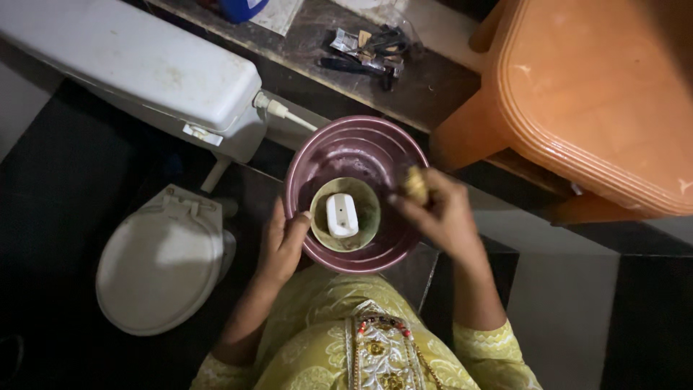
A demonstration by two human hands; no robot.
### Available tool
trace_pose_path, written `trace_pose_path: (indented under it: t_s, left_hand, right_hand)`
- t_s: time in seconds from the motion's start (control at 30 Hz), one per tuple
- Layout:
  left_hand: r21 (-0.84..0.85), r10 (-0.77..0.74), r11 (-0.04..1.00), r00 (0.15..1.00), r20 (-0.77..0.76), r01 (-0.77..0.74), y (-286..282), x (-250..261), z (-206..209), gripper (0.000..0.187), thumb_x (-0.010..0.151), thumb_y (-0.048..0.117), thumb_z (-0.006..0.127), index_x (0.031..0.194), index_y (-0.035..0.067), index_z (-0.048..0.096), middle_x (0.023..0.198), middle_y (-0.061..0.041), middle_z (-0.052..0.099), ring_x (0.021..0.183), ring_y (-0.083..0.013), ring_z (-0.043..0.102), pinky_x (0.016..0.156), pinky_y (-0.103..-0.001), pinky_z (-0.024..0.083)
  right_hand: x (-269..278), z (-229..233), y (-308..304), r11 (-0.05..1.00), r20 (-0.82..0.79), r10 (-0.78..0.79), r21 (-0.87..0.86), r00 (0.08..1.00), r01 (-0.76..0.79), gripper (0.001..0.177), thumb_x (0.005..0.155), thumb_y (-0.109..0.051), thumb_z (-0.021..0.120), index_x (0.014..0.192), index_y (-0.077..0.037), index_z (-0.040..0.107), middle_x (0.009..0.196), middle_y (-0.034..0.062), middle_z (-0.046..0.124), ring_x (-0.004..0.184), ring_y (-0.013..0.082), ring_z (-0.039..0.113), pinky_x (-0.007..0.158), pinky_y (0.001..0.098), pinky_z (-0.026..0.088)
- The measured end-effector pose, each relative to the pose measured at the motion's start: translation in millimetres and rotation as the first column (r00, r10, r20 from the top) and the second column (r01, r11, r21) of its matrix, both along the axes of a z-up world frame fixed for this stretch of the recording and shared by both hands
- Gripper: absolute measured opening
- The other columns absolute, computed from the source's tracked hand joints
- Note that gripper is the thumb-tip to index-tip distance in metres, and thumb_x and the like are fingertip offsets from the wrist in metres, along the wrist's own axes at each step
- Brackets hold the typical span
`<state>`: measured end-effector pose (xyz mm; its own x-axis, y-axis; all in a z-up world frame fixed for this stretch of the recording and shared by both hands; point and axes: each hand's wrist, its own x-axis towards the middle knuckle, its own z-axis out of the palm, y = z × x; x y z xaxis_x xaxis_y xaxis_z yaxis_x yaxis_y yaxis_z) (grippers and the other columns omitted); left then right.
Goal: The person empties a small bowl and bucket of various items, placing a razor, soap, and containers onto a bathroom shelf.
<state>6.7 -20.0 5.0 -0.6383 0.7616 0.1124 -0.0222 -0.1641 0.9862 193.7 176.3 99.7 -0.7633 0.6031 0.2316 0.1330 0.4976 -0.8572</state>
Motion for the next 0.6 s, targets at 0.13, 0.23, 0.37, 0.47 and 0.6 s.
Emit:
trace_pose_path:
  t_s: [0.13, 0.23, 0.37, 0.47, 0.6]
  left_hand:
    - [-0.044, 0.0, 0.999, 1.0, 0.019, 0.001, 0, 3, -5, 0.044, 0.101, 0.009, 0.055, 0.144, 0.001, 0.052, 0.116, -0.01, 0.069, 0.103, -0.0142, 0.062, 0.093, -0.03, 0.051]
    - [0.048, -0.02, 0.999, 0.997, 0.072, 0.017, 5, 9, -11, 0.046, 0.102, 0.009, 0.054, 0.147, 0.001, 0.048, 0.125, -0.009, 0.065, 0.112, -0.0142, 0.06, 0.099, -0.03, 0.048]
    - [0.032, 0.0, 0.999, 1.0, -0.009, 0.0, 2, 9, -15, 0.044, 0.103, 0.009, 0.054, 0.145, 0.0, 0.049, 0.129, -0.01, 0.063, 0.116, -0.0162, 0.058, 0.102, -0.031, 0.047]
    - [0.069, -0.028, 0.997, 0.998, 0.049, 0.024, -1, 5, -13, 0.042, 0.102, 0.008, 0.053, 0.144, 0.0, 0.051, 0.125, -0.009, 0.064, 0.112, -0.0151, 0.059, 0.1, -0.031, 0.047]
    - [0.051, -0.022, 0.998, 0.999, 0.043, 0.02, -1, 3, -18, 0.041, 0.102, 0.008, 0.053, 0.142, 0.001, 0.051, 0.121, -0.007, 0.064, 0.108, -0.0143, 0.058, 0.097, -0.03, 0.047]
  right_hand:
    - [-17, -5, -23, 0.987, 0.363, -0.066, 0.157, 0.929, 0.009, 0.033, 0.085, -0.037, 0.08, 0.097, -0.007, 0.072, 0.07, 0.0074, 0.072, 0.054, 0.0142, 0.066, 0.051, 0.0327, 0.052]
    - [-32, -19, -37, 0.903, 0.468, -0.133, 0.42, 0.873, -0.087, 0.044, 0.083, -0.044, 0.082, 0.1, -0.004, 0.07, 0.07, 0.0136, 0.073, 0.052, 0.0206, 0.068, 0.05, 0.0368, 0.055]
    - [-35, -39, -29, 0.929, 0.607, -0.154, 0.358, 0.78, -0.095, 0.037, 0.091, -0.037, 0.077, 0.106, -0.005, 0.067, 0.069, 0.0151, 0.073, 0.058, 0.0271, 0.071, 0.059, 0.0414, 0.057]
    - [-28, -44, -20, 0.933, 0.462, -0.139, 0.358, 0.876, -0.042, 0.038, 0.084, -0.025, 0.08, 0.111, -0.001, 0.068, 0.075, 0.0179, 0.074, 0.063, 0.0279, 0.072, 0.063, 0.0423, 0.058]
    - [-17, -42, -21, 0.999, 0.334, -0.03, 0.026, 0.942, 0.023, 0.037, 0.084, -0.017, 0.077, 0.116, -0.002, 0.069, 0.086, 0.0152, 0.076, 0.071, 0.0197, 0.073, 0.068, 0.0354, 0.059]
